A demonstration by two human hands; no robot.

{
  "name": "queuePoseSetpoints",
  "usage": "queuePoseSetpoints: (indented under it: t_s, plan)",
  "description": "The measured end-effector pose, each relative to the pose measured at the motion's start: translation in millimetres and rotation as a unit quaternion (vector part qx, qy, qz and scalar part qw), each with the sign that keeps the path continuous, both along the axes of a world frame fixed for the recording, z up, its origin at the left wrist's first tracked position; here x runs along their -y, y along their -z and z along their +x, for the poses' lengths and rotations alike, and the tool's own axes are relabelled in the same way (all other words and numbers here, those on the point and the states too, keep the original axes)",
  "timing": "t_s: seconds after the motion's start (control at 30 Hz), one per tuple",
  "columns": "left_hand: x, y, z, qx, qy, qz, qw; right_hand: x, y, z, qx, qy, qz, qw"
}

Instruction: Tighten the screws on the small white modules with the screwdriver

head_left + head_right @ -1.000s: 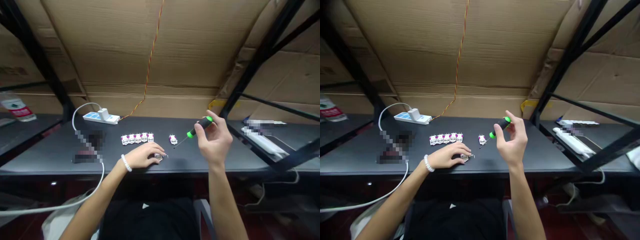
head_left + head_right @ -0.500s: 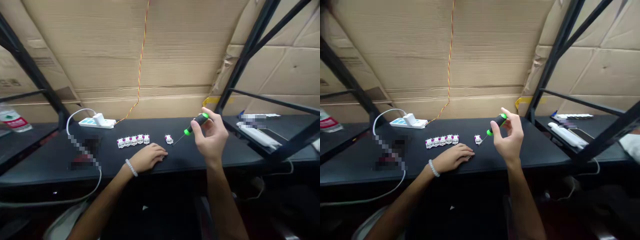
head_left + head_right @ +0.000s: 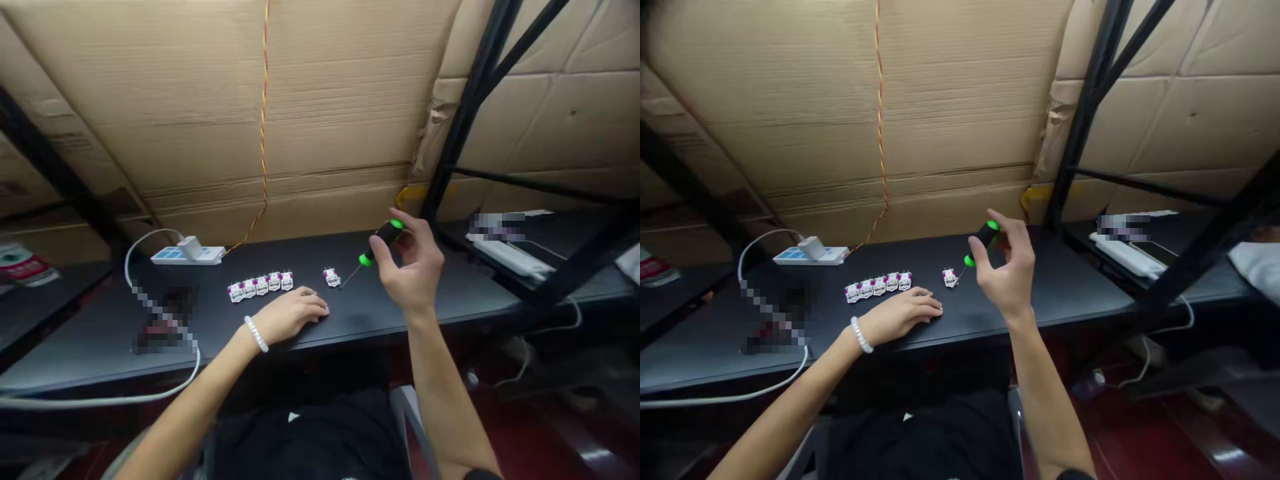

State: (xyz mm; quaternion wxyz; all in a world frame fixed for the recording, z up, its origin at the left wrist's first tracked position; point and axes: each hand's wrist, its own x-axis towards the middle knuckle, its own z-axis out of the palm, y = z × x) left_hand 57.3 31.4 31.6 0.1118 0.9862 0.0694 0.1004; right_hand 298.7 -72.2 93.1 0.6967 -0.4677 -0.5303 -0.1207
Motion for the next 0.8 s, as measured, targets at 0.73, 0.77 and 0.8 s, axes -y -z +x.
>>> queuePoseSetpoints:
  t_s: [0.73, 0.77, 0.8]
  plan:
    - [-79, 1.3, 28, 0.005, 0.059, -0.051, 0.997, 3, -3.0, 6, -0.010, 0.007, 0.009, 1.000]
    - [-81, 2.0, 28, 0.008, 0.058, -0.055, 0.997, 3, -3.2, 6, -0.009, 0.006, 0.011, 1.000]
    - [-83, 2.7, 28, 0.011, 0.056, -0.057, 0.997, 3, -3.4, 6, -0.008, 0.005, 0.012, 1.000]
